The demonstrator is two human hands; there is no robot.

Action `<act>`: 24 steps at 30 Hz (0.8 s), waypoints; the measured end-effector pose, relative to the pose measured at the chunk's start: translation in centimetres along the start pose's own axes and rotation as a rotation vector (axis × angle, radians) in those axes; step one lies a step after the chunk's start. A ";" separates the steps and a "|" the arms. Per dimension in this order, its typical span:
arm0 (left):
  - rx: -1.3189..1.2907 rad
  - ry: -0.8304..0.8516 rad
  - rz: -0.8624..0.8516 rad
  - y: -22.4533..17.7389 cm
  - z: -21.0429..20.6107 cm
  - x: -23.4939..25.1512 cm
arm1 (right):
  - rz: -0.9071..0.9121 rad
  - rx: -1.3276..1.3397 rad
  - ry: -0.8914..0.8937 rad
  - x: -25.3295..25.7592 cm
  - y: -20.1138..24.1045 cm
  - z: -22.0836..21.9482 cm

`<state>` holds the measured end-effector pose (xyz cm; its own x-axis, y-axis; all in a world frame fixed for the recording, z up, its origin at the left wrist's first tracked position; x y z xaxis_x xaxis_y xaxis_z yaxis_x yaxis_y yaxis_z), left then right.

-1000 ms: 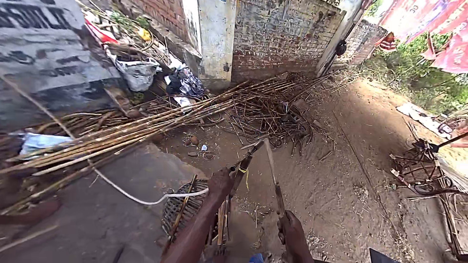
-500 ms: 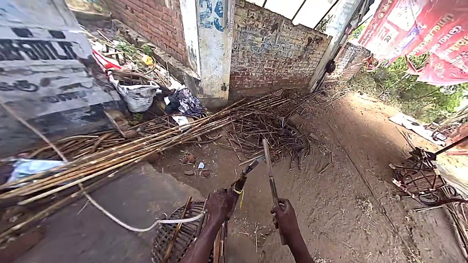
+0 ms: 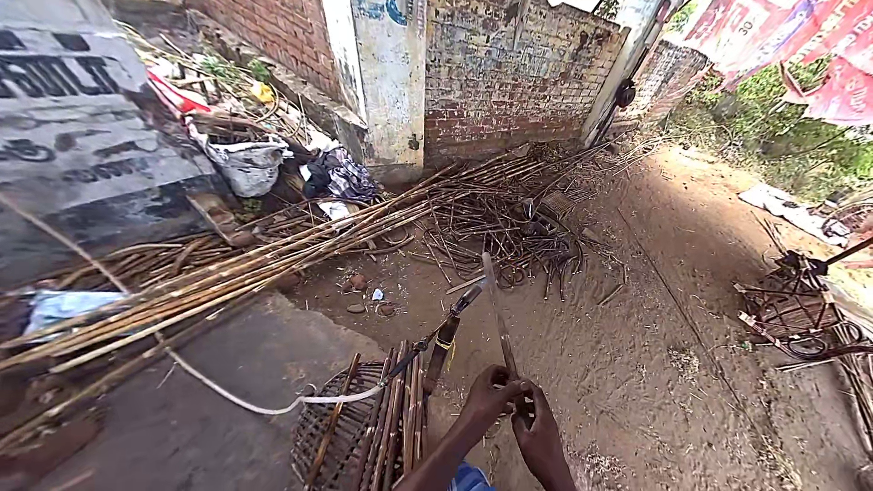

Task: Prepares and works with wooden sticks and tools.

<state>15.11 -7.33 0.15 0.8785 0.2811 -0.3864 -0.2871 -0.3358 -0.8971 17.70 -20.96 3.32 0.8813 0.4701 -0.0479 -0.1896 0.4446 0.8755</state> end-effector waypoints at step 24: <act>-0.279 -0.214 0.178 0.3 2.2 -2.2 | -0.322 0.550 0.210 2.7 1.5 -1.4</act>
<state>12.29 -6.02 0.25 0.7162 0.3674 -0.5933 -0.2872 -0.6197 -0.7304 19.21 -17.92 3.78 0.7431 0.5423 -0.3921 0.3662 0.1609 0.9165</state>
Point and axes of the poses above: each hand's wrist, its own x-axis towards the middle knuckle, its own z-axis out of the back of the hand, y = z × x, the point moved 8 cm from there along x, towards the middle knuckle, and after that the axes turned 3 degrees about x, right-handed, at the moved point
